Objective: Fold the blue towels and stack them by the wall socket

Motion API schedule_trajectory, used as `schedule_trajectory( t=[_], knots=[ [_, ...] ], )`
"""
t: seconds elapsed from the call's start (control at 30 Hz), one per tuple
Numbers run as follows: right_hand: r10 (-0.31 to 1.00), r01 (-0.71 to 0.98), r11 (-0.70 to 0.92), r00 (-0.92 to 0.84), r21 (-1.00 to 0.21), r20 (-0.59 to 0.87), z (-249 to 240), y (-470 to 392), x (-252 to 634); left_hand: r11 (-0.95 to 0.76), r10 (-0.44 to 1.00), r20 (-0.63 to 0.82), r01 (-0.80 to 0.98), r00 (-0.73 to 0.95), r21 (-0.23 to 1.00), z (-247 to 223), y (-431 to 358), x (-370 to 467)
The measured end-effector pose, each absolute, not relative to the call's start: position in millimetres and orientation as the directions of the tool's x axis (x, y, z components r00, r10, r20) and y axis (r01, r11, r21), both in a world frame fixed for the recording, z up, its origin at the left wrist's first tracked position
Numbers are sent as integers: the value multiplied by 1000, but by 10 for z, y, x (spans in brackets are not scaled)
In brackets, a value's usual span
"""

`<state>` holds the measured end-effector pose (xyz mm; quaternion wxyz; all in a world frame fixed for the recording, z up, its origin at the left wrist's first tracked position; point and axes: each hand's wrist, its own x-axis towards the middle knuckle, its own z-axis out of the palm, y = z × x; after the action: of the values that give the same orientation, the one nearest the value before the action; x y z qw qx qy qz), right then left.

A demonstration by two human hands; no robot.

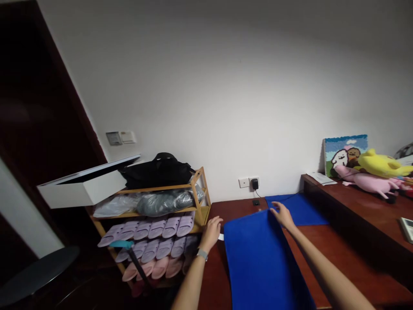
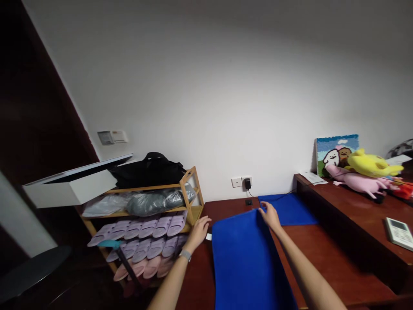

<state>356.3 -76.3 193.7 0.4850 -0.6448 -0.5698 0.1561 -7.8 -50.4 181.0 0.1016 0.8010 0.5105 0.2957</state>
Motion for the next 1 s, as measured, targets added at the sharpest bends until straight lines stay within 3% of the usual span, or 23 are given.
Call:
schedule_trajectory(
  t=[0.17,0.27,0.4,0.53,0.67,0.73,0.8,0.87,1.0],
  knots=[
    [898,692,8,313,-722,310,904,-1233,2942,-516,853,306,767,422,381,933,-662,325],
    [927,852,-34,221,-522,302,62,-1806,2641,-588,807,235,768,541,254,512,-749,470],
    [949,902,-177,262,-394,173,-616,-2244,2558,-563,826,107,810,553,163,270,-695,483],
    [982,923,-55,118,-380,145,-460,-2096,2868,-404,914,18,907,405,118,325,-734,419],
    [970,898,241,-228,-369,79,57,-1580,3358,-204,979,7,979,204,8,426,-1111,366],
    [950,888,306,-309,-342,46,241,-1337,3514,-159,987,-2,986,159,-44,476,-1373,364],
    [972,923,234,-230,-305,51,314,-1198,3539,-152,988,-15,987,151,-48,545,-1590,386],
    [996,957,66,-47,-283,70,276,-1192,3451,-194,981,24,981,194,-3,627,-1698,430],
    [983,946,-158,178,-284,45,35,-1466,3234,-402,910,146,911,387,93,680,-1574,527]
  ],
)
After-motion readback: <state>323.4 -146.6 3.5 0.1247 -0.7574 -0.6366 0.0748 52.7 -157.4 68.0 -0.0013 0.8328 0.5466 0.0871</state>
